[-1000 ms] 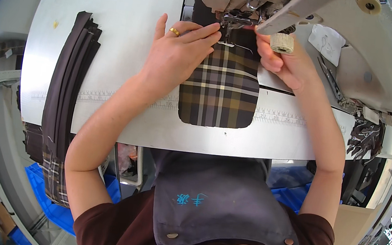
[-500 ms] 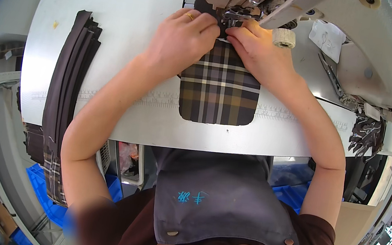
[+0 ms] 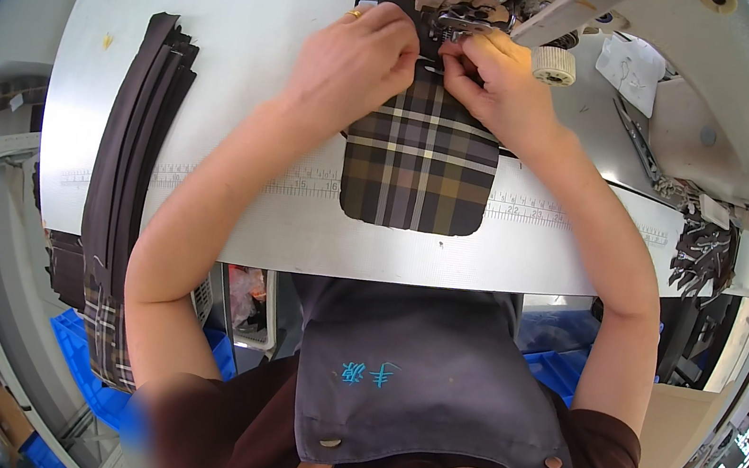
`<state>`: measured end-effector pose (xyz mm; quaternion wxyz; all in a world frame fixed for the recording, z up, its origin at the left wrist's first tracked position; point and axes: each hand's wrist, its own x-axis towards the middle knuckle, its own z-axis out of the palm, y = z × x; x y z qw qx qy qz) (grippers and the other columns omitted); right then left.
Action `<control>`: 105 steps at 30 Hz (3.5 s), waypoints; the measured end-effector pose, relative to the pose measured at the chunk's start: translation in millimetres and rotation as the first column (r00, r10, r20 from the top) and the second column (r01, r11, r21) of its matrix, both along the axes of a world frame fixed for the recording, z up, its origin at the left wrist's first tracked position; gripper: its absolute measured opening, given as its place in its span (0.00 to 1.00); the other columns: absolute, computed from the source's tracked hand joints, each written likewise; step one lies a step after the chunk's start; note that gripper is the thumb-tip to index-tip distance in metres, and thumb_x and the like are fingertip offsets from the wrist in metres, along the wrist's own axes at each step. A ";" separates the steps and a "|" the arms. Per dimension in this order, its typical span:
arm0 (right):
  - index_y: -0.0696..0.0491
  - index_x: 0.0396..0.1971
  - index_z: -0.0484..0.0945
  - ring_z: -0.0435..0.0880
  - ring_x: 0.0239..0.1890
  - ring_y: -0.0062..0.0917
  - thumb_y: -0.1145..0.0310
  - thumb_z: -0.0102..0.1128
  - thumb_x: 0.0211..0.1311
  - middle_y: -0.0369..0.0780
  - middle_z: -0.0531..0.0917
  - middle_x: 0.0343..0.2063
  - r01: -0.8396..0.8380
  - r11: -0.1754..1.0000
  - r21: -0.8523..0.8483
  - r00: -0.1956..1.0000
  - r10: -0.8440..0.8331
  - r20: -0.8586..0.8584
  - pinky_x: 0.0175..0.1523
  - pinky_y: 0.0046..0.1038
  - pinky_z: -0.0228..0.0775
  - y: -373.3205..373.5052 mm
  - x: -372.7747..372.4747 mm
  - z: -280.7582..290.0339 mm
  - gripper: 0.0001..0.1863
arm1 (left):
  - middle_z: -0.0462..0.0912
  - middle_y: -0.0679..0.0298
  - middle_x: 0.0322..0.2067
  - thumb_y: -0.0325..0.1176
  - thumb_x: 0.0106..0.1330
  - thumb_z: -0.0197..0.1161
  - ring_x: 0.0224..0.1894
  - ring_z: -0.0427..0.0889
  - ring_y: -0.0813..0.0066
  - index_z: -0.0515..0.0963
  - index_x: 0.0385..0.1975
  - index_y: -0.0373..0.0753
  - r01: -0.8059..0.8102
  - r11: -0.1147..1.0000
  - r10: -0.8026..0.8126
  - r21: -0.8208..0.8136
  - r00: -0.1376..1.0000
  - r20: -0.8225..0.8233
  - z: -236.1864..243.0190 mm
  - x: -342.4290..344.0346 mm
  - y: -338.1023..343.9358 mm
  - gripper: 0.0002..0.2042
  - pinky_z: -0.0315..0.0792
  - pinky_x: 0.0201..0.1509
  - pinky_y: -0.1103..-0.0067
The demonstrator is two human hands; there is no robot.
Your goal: The person operates an industrial sewing machine to attach zippers to plaid fabric pieces. They repeatedly align the zipper tape with the fabric edge, guide the material under the presser foot, and sew along the zipper line. The person handles multiple fabric units, cutting threads and moving finished pieces aside.
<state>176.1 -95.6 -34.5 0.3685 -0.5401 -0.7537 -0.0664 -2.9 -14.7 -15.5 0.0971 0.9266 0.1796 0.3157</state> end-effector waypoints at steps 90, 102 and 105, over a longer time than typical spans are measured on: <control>0.51 0.48 0.80 0.76 0.43 0.30 0.79 0.60 0.45 0.33 0.80 0.45 -0.012 0.990 -0.143 0.966 0.048 0.253 0.47 0.29 0.72 -35.6 10.1 12.6 0.25 | 0.83 0.68 0.38 0.23 0.50 0.61 0.37 0.81 0.68 0.83 0.34 0.40 0.207 0.977 -0.210 0.048 0.976 0.059 -9.2 -10.9 7.5 0.11 0.78 0.39 0.77; 0.50 0.49 0.79 0.79 0.45 0.34 0.80 0.59 0.47 0.38 0.83 0.40 0.033 0.988 -0.150 0.972 0.003 0.233 0.48 0.31 0.74 -28.7 11.8 15.8 0.25 | 0.83 0.67 0.35 0.21 0.51 0.60 0.37 0.81 0.67 0.84 0.33 0.40 0.168 0.984 -0.162 -0.053 0.982 0.098 -7.8 -0.9 17.0 0.11 0.78 0.41 0.75; 0.51 0.48 0.79 0.79 0.45 0.36 0.80 0.59 0.48 0.40 0.82 0.39 0.034 0.988 -0.150 0.976 -0.001 0.219 0.48 0.32 0.75 -29.0 14.3 13.2 0.23 | 0.83 0.67 0.35 0.20 0.51 0.60 0.38 0.81 0.66 0.84 0.33 0.40 0.155 0.983 -0.147 -0.096 0.986 0.081 -7.3 -0.2 18.4 0.11 0.77 0.42 0.74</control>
